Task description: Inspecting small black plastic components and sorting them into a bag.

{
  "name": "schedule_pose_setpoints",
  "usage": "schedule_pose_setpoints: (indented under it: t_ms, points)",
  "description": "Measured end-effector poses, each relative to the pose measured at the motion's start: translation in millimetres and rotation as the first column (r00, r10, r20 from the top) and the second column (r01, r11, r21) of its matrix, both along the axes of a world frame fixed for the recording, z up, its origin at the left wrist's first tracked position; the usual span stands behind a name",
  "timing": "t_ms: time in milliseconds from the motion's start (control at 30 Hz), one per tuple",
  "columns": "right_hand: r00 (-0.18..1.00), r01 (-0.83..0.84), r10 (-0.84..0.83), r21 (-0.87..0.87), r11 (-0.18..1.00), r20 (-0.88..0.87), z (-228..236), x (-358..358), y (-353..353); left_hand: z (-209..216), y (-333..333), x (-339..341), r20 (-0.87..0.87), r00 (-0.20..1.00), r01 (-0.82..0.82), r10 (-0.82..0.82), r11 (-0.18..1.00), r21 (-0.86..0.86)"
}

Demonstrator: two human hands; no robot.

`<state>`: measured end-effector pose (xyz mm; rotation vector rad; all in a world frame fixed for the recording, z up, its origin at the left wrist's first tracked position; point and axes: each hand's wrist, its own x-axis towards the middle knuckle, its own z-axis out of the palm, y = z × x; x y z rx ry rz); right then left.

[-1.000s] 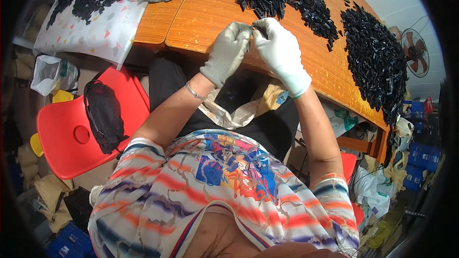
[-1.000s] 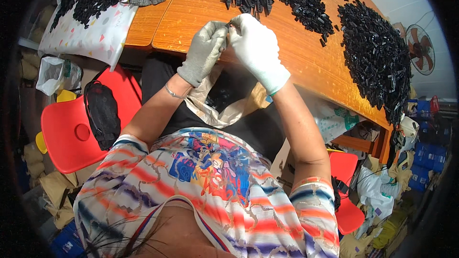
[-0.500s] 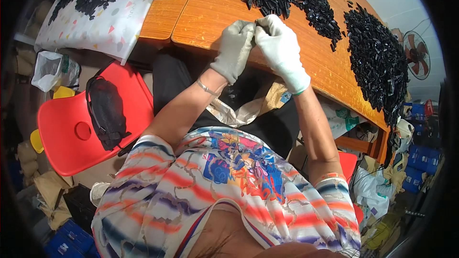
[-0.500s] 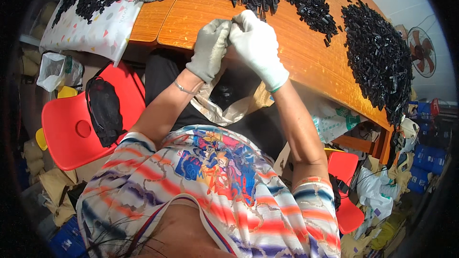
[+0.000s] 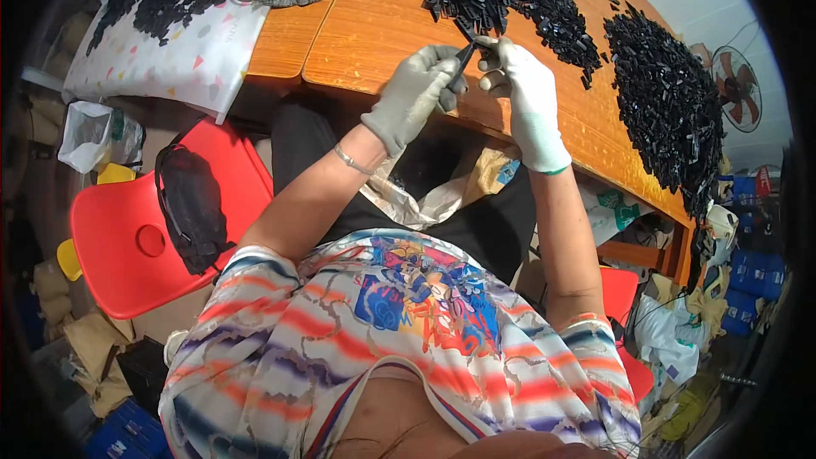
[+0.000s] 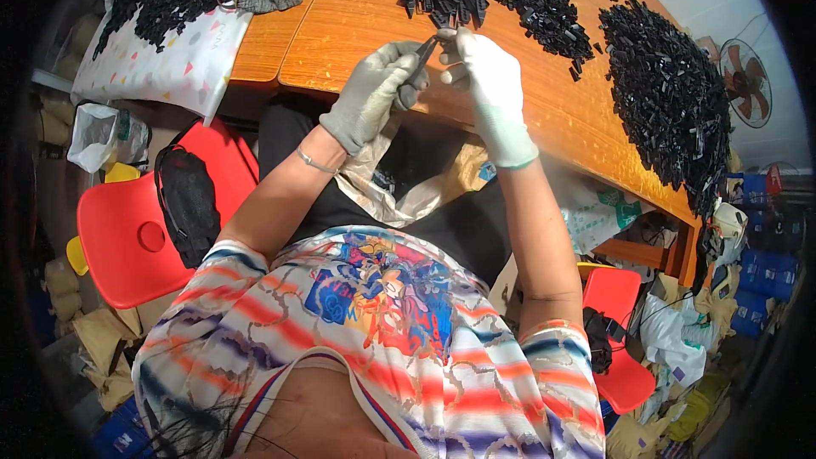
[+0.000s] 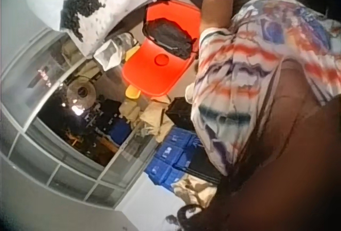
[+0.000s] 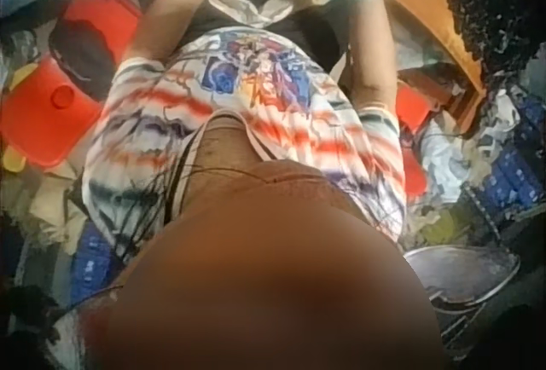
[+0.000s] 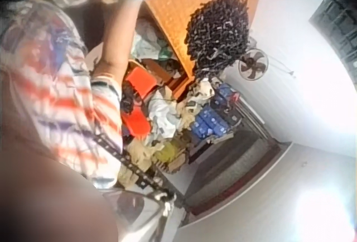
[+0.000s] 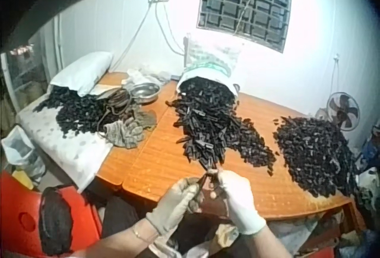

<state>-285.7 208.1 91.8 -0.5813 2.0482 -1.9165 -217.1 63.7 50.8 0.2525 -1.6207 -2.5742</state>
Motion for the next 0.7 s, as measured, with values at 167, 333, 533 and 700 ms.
schedule_pose_setpoints:
  t_ms: [167,333,533,700]
  points:
    - [0.979,-0.168,0.163,0.031,0.985,0.124,0.7,4.8,9.7,-9.0,4.9,3.4,-0.048,0.998,0.037,-0.03,0.988,0.148]
    - [0.978,-0.109,0.119,-0.063,0.992,0.174,-30.1,16.9,3.5,-18.7,13.7,15.2,-0.096,0.989,0.128,-0.108,0.965,0.231]
    - [0.924,-0.328,0.272,0.192,0.925,0.268,-27.6,23.0,17.1,-22.7,7.9,44.9,0.033,0.968,0.249,-0.247,0.965,-0.087]
    - [0.973,-0.138,0.18,0.257,0.957,-0.147,-26.1,-20.6,78.5,-18.1,-16.3,62.5,0.095,0.959,0.168,-0.268,0.267,-0.949]
